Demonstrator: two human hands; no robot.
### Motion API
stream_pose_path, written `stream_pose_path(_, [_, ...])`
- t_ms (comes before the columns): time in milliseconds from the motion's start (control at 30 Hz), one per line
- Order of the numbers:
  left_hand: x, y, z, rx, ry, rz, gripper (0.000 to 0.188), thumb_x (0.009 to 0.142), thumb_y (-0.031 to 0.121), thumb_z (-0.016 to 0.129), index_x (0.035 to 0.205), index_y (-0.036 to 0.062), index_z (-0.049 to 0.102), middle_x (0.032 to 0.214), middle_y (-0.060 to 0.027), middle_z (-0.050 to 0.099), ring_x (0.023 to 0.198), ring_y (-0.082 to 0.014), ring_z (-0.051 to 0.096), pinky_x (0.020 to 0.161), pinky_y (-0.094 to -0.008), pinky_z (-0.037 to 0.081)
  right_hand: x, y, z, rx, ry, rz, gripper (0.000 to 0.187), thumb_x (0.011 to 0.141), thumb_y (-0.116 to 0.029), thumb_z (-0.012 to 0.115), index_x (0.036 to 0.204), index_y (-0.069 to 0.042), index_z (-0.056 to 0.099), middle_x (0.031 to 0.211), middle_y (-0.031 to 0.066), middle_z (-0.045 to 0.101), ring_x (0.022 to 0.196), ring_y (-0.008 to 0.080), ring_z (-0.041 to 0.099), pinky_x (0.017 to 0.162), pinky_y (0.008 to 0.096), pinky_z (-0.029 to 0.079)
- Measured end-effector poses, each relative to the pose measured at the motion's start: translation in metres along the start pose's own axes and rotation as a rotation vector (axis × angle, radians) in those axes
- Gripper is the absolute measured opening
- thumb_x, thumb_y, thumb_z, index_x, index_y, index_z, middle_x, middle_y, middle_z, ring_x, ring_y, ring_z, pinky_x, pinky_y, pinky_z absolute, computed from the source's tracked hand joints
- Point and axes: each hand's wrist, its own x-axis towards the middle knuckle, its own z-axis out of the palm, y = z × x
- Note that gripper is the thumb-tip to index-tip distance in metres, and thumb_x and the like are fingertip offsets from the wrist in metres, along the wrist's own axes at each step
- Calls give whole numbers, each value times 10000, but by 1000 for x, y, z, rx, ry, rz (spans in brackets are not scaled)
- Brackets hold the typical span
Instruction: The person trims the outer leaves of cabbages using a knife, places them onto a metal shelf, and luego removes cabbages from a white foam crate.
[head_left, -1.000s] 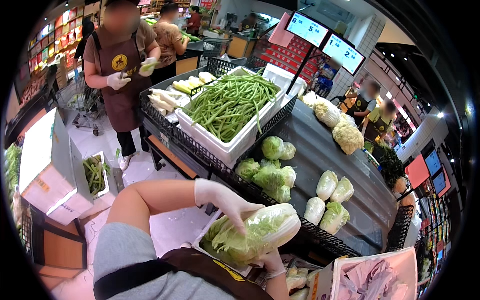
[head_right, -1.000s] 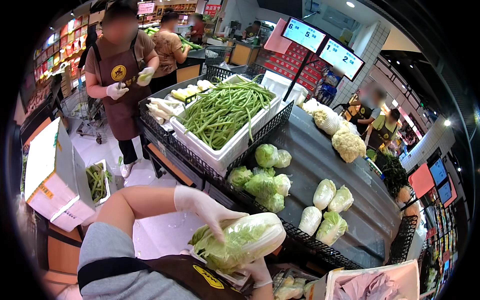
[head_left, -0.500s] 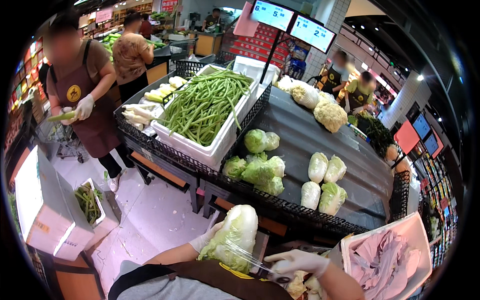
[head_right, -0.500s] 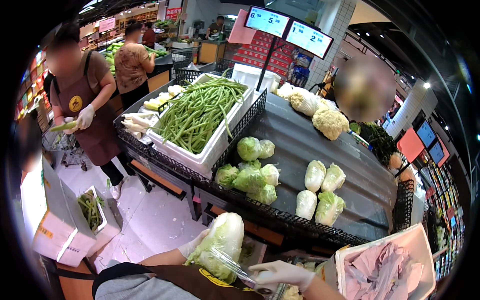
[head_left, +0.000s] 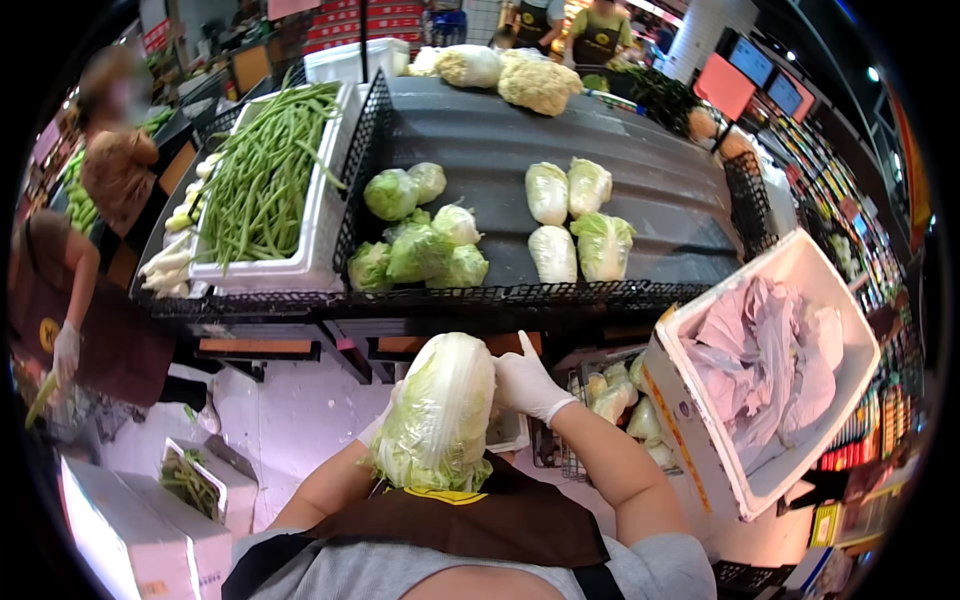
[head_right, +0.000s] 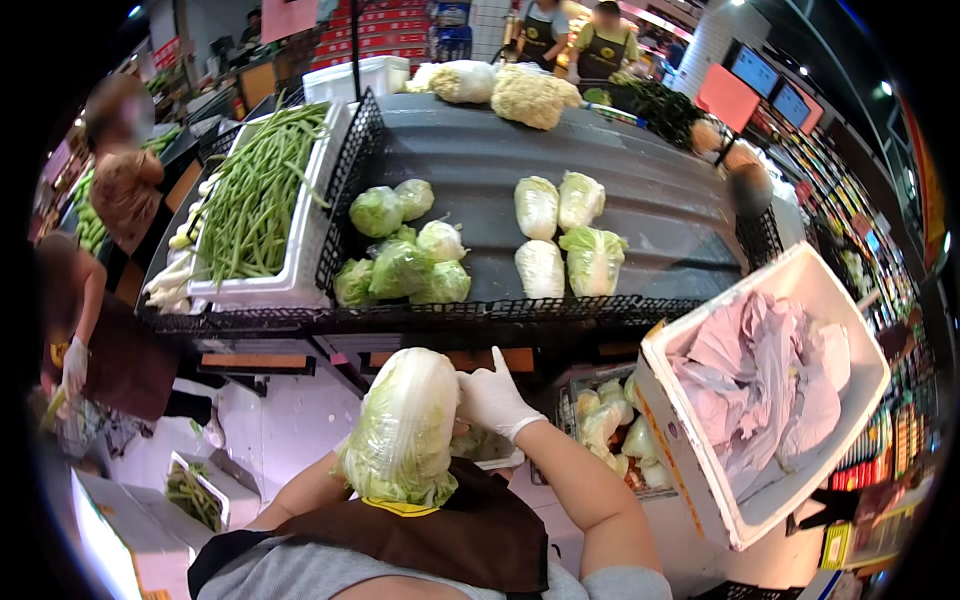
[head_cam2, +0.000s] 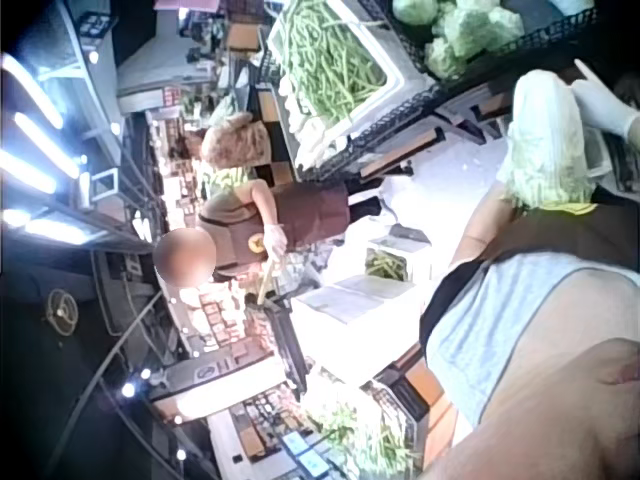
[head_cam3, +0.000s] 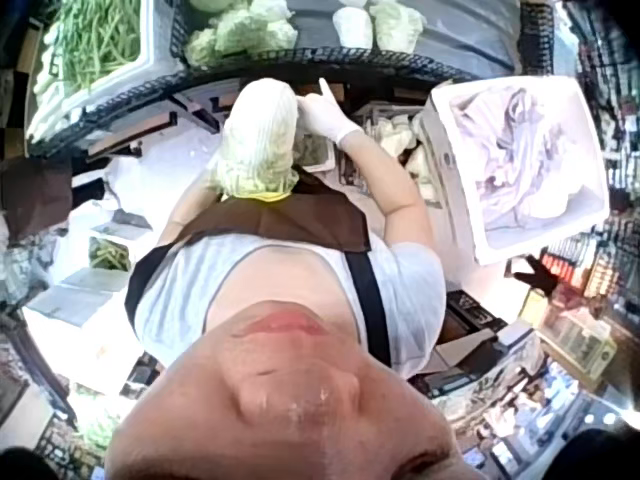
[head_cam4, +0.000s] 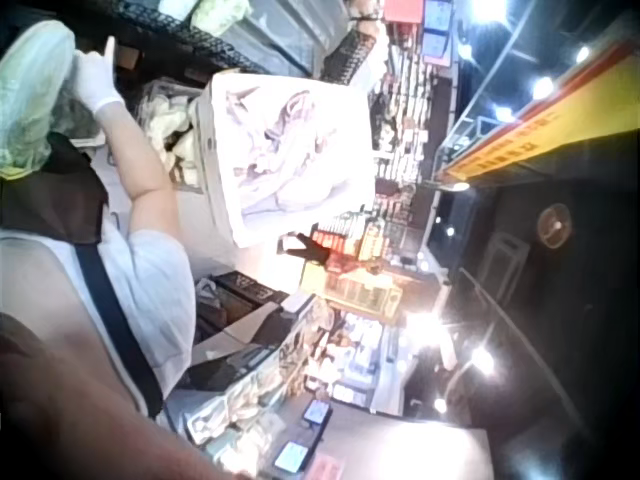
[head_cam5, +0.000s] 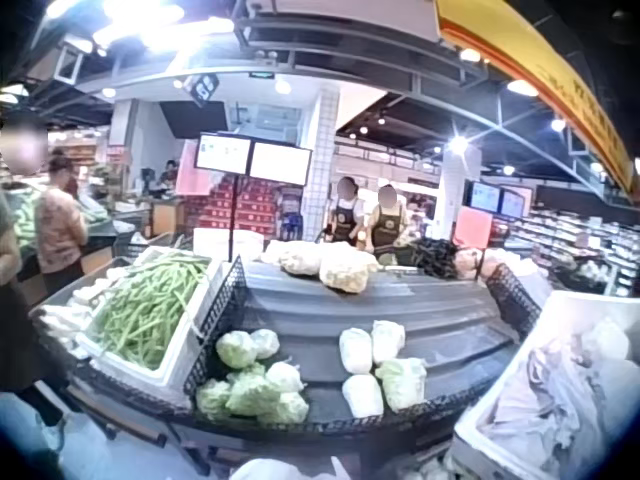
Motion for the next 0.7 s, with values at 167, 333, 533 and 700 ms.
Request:
stream_pose_path(167, [12,-5,-8,30,39,-50,723,790,405,678,1344,29,406,1222,-146,561,1073,-272,579,919,-420,497,5,3,16,-35,0,82,221,828,-239,514,887,-109,682,812,134,678,828,284,652,1037,575,223])
stream_pose_path(333, [20,12,-20,120,32,-20,740,781,423,683,1344,29,407,1221,-145,562,1072,-274,578,916,-424,498,-20,63,127,98,-431,419,478,691,-433,723,958,-38,690,966,134,680,958,284,629,913,526,400])
stream_pose_path(533, [-4,55,24,609,60,200,749,761,458,693,1318,28,435,1211,-131,568,1045,-270,585,883,-420,514,-88,119,128,1787,222,451,290,892,-169,605,1114,15,637,1108,79,649,976,144,608,847,285,488])
stream_pose_path(700, [29,82,204,1262,-36,213,1179,346,354,910,1345,-16,406,1317,-130,488,1203,-237,479,1013,-360,388,-106,85,68,1972,21,363,456,922,-362,509,1169,15,581,1120,101,629,1019,187,598,884,320,482])
